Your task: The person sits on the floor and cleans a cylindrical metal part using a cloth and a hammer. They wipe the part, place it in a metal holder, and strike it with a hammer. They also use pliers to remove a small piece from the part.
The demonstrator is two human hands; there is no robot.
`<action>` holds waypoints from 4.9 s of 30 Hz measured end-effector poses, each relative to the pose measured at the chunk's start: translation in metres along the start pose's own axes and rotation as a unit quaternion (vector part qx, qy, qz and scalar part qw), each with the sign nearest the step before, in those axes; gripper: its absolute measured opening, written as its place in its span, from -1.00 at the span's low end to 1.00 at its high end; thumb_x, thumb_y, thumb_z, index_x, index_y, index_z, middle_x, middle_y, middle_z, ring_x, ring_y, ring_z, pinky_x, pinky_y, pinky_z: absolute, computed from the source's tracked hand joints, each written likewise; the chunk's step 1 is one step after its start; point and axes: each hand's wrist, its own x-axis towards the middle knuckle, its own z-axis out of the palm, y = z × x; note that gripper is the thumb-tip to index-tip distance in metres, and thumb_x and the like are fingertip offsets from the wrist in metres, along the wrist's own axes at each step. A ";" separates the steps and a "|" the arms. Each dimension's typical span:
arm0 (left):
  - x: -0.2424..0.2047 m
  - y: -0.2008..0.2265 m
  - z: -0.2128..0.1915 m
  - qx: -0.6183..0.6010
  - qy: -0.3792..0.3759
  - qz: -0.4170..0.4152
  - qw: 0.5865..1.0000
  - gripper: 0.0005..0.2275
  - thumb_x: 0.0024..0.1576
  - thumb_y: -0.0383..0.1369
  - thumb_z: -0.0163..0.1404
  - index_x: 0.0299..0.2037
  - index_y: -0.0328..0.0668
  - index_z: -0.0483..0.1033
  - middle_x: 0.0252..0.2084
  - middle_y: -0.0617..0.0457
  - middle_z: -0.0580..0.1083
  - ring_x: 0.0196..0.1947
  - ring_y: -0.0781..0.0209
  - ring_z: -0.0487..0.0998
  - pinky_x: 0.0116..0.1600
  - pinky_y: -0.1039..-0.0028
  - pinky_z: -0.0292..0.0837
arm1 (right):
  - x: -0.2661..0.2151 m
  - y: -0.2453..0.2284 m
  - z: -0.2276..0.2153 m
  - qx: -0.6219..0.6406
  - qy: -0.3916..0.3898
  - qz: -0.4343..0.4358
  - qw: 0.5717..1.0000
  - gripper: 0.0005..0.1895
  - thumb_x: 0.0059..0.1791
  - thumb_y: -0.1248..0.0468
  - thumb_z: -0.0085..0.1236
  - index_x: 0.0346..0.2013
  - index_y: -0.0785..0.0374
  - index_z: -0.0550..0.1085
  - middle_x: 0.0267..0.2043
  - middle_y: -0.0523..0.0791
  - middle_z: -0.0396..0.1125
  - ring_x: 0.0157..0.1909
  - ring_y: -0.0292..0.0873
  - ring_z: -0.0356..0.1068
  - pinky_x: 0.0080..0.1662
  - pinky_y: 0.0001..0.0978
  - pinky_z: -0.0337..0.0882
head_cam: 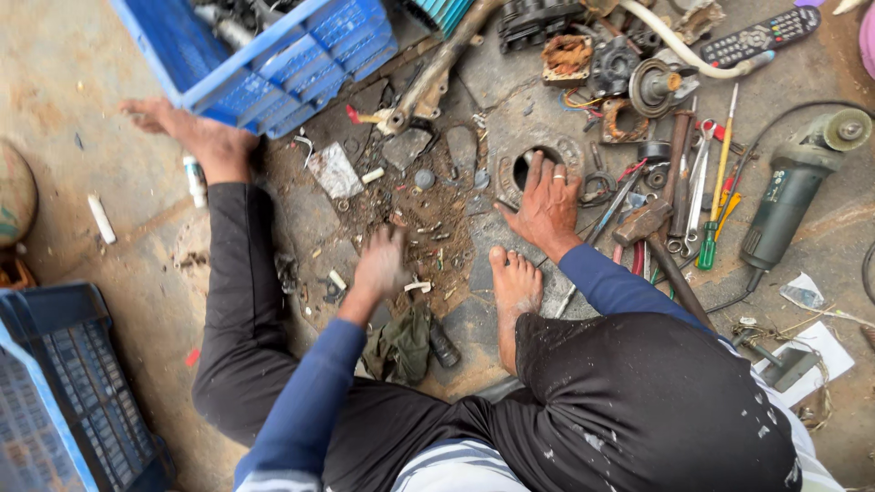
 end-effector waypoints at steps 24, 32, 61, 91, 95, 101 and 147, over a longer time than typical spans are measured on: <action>0.163 0.008 -0.044 -0.106 0.107 -0.147 0.978 -0.09 -0.08 -0.18 0.26 0.50 0.26 -0.04 0.52 -0.39 -0.23 0.50 -0.55 -0.25 0.46 -0.37 -0.33 | -0.001 0.009 -0.006 0.037 0.024 -0.031 0.999 0.15 -0.05 -0.36 0.11 0.37 0.62 0.09 0.15 0.20 0.22 0.11 0.12 0.21 0.04 0.03 0.20; 0.148 0.011 -0.033 -0.048 0.228 -0.091 0.968 -0.24 0.11 -0.18 0.18 0.40 -0.35 0.01 0.29 -0.29 0.30 0.29 -0.20 0.34 0.36 -0.38 0.05 | -0.006 0.008 -0.007 0.031 0.057 -0.033 0.997 0.16 -0.08 -0.34 0.16 0.39 0.60 0.10 0.19 0.16 0.22 0.11 0.08 0.21 0.11 0.03 0.18; 0.120 0.054 0.000 -0.296 0.160 -0.157 0.928 -0.67 0.06 -0.14 0.22 -0.17 -0.28 0.68 -0.29 -0.14 0.64 -0.31 0.04 0.67 -0.08 0.24 0.55 | -0.002 0.004 -0.006 0.041 0.034 -0.021 0.998 0.17 -0.09 -0.33 0.17 0.40 0.58 0.06 0.21 0.16 0.21 0.13 0.10 0.20 0.11 0.05 0.16; 0.207 0.070 -0.043 0.121 0.160 0.125 0.972 -0.37 0.06 -0.56 0.00 0.40 -0.38 0.09 0.31 -0.32 0.25 0.26 -0.22 0.32 0.24 0.06 0.38 | -0.003 0.006 -0.003 0.021 0.037 -0.016 0.999 0.16 -0.08 -0.37 0.09 0.40 0.55 0.05 0.15 0.13 0.22 0.15 0.07 0.21 0.10 0.10 0.18; 0.220 0.071 -0.051 0.125 0.063 0.077 0.987 -0.53 0.12 -0.64 -0.05 0.28 -0.46 0.21 0.29 -0.39 0.29 0.20 -0.21 0.45 0.26 0.18 0.48 | -0.002 0.008 -0.001 0.025 0.030 -0.017 0.999 0.16 -0.07 -0.37 0.09 0.41 0.56 0.06 0.15 0.13 0.22 0.13 0.06 0.21 0.08 0.07 0.19; 0.201 0.082 -0.074 0.032 0.135 0.077 0.987 -0.65 0.10 -0.51 0.11 0.08 -0.28 0.33 -0.11 -0.29 0.52 -0.10 -0.24 0.57 0.00 0.06 0.53 | -0.003 0.008 -0.001 0.018 0.023 -0.022 0.999 0.15 -0.06 -0.36 0.11 0.41 0.56 0.06 0.15 0.13 0.21 0.11 0.05 0.20 0.06 0.05 0.19; 0.191 0.124 -0.061 0.063 0.170 0.042 0.983 -0.50 0.12 -0.11 0.12 0.21 -0.07 0.30 0.28 -0.36 0.19 0.17 -0.49 0.37 -0.02 -0.07 0.52 | 0.000 0.013 -0.016 0.016 0.026 -0.041 0.999 0.19 -0.14 -0.33 0.15 0.40 0.58 0.05 0.21 0.17 0.21 0.10 0.07 0.21 0.06 0.01 0.24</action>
